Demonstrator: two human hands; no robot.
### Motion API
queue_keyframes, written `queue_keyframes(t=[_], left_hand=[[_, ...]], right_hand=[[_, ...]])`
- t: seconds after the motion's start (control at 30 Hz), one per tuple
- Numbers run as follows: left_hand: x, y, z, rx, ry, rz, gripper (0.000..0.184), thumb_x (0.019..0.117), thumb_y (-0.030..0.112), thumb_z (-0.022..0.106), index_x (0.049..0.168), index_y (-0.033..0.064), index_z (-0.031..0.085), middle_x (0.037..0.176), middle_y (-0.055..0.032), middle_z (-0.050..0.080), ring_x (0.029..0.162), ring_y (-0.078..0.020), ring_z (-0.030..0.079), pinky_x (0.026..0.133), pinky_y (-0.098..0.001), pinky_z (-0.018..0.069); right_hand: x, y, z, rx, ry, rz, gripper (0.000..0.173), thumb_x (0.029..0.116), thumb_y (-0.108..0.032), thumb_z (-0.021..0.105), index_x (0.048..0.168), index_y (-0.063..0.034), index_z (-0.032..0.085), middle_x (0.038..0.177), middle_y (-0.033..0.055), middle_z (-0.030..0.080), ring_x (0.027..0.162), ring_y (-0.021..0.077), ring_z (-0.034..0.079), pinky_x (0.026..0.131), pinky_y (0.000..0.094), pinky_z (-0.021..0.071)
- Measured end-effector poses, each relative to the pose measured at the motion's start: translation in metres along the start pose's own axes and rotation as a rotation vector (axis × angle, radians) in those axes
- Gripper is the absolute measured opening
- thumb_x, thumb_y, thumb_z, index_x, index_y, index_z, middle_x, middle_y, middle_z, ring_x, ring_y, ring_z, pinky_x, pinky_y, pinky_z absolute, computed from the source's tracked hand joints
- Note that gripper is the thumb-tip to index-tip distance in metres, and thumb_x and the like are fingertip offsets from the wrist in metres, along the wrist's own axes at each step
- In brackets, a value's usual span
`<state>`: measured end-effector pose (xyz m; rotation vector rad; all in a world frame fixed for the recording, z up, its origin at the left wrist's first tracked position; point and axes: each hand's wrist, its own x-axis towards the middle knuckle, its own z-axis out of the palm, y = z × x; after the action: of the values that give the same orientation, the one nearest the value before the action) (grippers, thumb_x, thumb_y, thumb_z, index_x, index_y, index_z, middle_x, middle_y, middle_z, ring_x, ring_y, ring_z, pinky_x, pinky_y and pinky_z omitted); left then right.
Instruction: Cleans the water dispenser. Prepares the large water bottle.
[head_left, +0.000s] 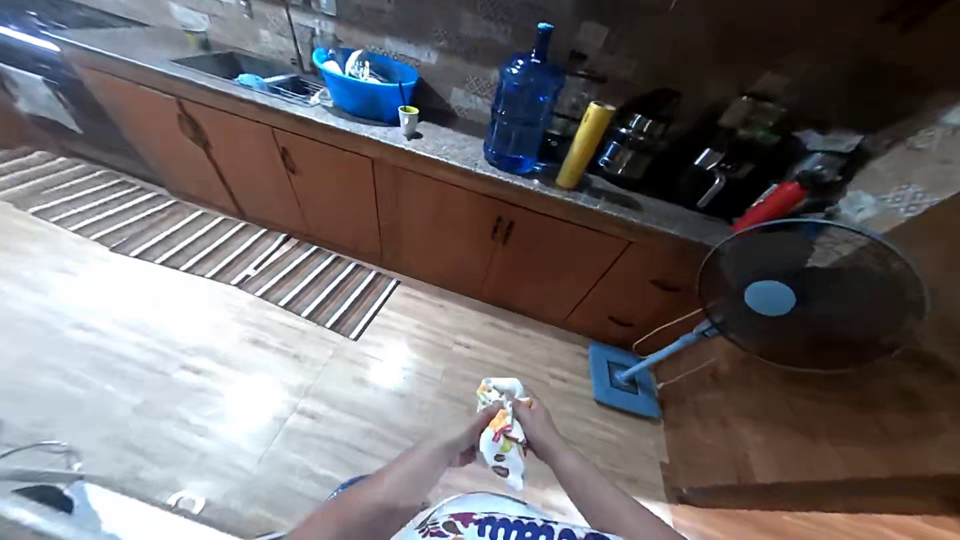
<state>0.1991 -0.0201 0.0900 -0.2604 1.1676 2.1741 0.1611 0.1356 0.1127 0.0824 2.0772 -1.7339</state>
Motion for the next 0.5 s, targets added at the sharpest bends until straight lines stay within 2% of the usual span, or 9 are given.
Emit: queue_keyframes(t=[0.07, 0.13, 0.2, 0.27, 0.3, 0.37, 0.5], left_hand=[[0.037, 0.049, -0.008, 0.135, 0.062, 0.072, 0.035, 0.1104, 0.027, 0.046, 0.135, 0.0030, 0.051, 0.102, -0.0092, 0.072, 0.091, -0.0178, 0.072, 0.083, -0.0380, 0.0609], [0.079, 0.085, -0.017, 0.217, 0.042, 0.127, 0.037, 0.1073, 0.020, 0.052, 0.139, 0.0027, 0.047, 0.104, -0.0091, 0.071, 0.091, -0.0165, 0.071, 0.084, -0.0372, 0.0602], [0.116, 0.112, -0.027, 0.268, 0.042, 0.135, 0.042, 0.1071, 0.021, 0.053, 0.144, 0.0040, 0.043, 0.106, -0.0097, 0.070, 0.092, -0.0159, 0.071, 0.084, -0.0365, 0.0597], [0.148, 0.136, -0.046, 0.338, 0.095, 0.111, 0.048, 0.1088, 0.027, 0.051, 0.150, 0.0050, 0.040, 0.113, -0.0121, 0.069, 0.095, -0.0166, 0.071, 0.086, -0.0378, 0.0596], [0.163, 0.146, -0.061, 0.371, 0.149, 0.094, 0.047, 0.1097, 0.030, 0.049, 0.150, 0.0051, 0.042, 0.115, -0.0126, 0.070, 0.096, -0.0167, 0.071, 0.087, -0.0381, 0.0593], [0.189, 0.168, -0.092, 0.441, 0.324, 0.061, 0.044, 0.1098, 0.033, 0.049, 0.142, 0.0019, 0.052, 0.114, -0.0149, 0.070, 0.097, -0.0190, 0.070, 0.089, -0.0405, 0.0581], [0.229, 0.241, -0.153, 0.588, 0.625, 0.013, 0.049, 0.1080, 0.043, 0.050, 0.132, 0.0028, 0.063, 0.116, -0.0200, 0.070, 0.107, -0.0294, 0.068, 0.097, -0.0519, 0.0527]], right_hand=[[0.050, -0.017, -0.020, -0.067, 0.043, -0.073, 0.037, 0.1075, -0.020, 0.050, 0.132, 0.0074, 0.053, 0.105, 0.0179, 0.067, 0.092, 0.0184, 0.068, 0.087, 0.0376, 0.0577], [0.097, -0.016, -0.044, -0.130, 0.103, -0.125, 0.036, 0.1066, -0.020, 0.052, 0.128, 0.0085, 0.054, 0.109, 0.0198, 0.066, 0.096, 0.0213, 0.066, 0.089, 0.0388, 0.0558], [0.140, -0.008, -0.073, -0.225, 0.127, -0.065, 0.044, 0.1048, -0.021, 0.058, 0.136, 0.0080, 0.049, 0.129, 0.0255, 0.060, 0.113, 0.0306, 0.064, 0.098, 0.0441, 0.0535], [0.187, -0.001, -0.104, -0.233, 0.128, 0.117, 0.052, 0.1039, -0.019, 0.060, 0.147, 0.0037, 0.041, 0.144, 0.0264, 0.051, 0.125, 0.0369, 0.058, 0.100, 0.0511, 0.0516], [0.211, 0.002, -0.118, -0.211, 0.137, 0.216, 0.051, 0.1047, -0.016, 0.057, 0.149, 0.0012, 0.039, 0.147, 0.0256, 0.049, 0.126, 0.0383, 0.058, 0.098, 0.0541, 0.0519], [0.258, 0.002, -0.144, -0.187, 0.149, 0.334, 0.050, 0.1067, -0.017, 0.053, 0.152, -0.0017, 0.037, 0.147, 0.0250, 0.049, 0.124, 0.0394, 0.059, 0.097, 0.0559, 0.0517], [0.371, -0.053, -0.177, -0.240, 0.117, 0.305, 0.047, 0.1078, -0.019, 0.052, 0.150, -0.0022, 0.040, 0.145, 0.0243, 0.052, 0.123, 0.0375, 0.060, 0.097, 0.0532, 0.0522]])
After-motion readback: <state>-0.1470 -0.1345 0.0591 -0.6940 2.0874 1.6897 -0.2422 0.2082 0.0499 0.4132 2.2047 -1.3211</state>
